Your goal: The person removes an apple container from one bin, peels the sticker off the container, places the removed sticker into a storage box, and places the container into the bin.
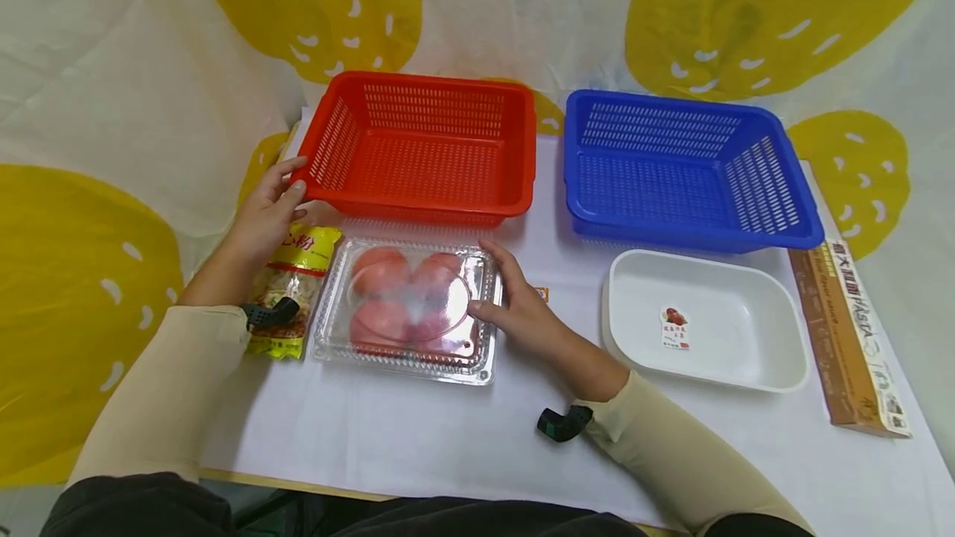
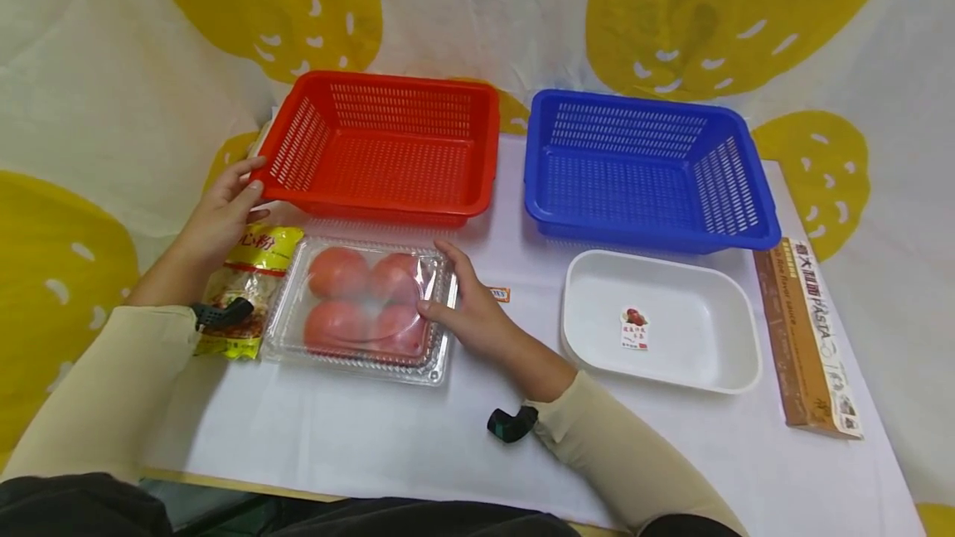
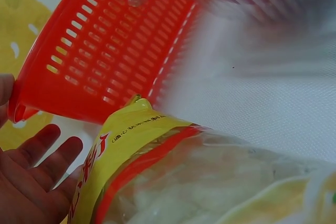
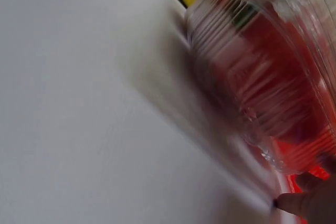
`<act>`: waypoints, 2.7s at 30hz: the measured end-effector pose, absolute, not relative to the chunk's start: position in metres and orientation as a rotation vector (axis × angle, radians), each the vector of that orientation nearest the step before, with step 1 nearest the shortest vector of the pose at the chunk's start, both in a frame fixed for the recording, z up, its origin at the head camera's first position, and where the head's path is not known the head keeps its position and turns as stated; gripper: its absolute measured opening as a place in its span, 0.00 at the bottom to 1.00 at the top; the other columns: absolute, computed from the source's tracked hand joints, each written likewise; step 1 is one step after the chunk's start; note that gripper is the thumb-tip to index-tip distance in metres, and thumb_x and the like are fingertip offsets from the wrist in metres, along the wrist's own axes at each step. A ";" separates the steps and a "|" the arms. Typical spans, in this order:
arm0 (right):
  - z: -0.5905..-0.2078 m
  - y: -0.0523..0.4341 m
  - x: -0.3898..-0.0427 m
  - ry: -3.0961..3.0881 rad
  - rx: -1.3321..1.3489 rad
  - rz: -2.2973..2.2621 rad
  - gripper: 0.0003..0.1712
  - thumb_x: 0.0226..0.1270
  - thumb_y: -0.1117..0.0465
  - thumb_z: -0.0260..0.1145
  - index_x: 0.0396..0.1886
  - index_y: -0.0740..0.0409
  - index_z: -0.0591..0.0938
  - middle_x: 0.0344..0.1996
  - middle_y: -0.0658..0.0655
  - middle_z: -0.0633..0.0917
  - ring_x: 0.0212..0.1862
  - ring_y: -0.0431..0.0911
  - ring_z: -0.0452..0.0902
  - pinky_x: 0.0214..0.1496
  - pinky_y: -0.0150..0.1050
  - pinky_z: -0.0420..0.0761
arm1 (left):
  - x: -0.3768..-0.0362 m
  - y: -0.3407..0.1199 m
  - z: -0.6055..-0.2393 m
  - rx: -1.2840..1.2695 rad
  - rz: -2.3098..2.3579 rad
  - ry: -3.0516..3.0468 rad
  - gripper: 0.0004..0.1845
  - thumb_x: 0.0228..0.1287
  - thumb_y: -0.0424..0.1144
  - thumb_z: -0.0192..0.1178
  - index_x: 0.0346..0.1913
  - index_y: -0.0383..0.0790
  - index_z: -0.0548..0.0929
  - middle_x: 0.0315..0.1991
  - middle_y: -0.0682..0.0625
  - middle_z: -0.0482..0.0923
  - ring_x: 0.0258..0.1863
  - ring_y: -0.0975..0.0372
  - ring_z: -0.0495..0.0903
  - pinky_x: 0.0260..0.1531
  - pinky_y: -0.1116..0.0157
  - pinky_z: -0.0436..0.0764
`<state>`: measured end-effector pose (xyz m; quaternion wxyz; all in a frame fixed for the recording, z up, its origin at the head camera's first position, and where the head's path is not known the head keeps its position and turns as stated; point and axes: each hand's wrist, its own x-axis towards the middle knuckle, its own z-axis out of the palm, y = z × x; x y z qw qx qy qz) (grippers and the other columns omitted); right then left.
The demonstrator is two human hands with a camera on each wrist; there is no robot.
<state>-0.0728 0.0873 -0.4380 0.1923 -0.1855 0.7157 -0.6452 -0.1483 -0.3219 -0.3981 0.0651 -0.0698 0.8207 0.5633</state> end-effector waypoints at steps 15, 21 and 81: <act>-0.426 0.079 -0.069 1.853 -0.373 -1.970 0.53 0.66 0.69 0.73 0.86 0.45 0.59 0.77 0.60 0.67 0.71 0.59 0.70 0.64 0.47 0.82 | -0.147 -0.321 -0.396 -0.274 1.659 2.438 0.32 0.85 0.58 0.46 0.85 0.71 0.53 0.83 0.47 0.59 0.76 0.47 0.67 0.74 0.45 0.69; -0.428 0.079 -0.070 1.926 -0.308 -1.957 0.51 0.65 0.66 0.74 0.84 0.42 0.64 0.76 0.60 0.68 0.68 0.58 0.73 0.61 0.47 0.83 | -0.148 -0.322 -0.396 -0.261 1.640 2.454 0.32 0.85 0.58 0.46 0.86 0.70 0.52 0.83 0.47 0.60 0.76 0.47 0.68 0.74 0.45 0.70; -0.292 0.088 -0.245 1.695 -0.114 -2.428 0.22 0.73 0.58 0.64 0.64 0.52 0.77 0.58 0.54 0.79 0.60 0.50 0.75 0.61 0.50 0.81 | -0.152 -0.308 -0.387 -0.470 1.663 2.473 0.29 0.86 0.52 0.50 0.84 0.66 0.60 0.71 0.41 0.70 0.67 0.47 0.74 0.69 0.49 0.72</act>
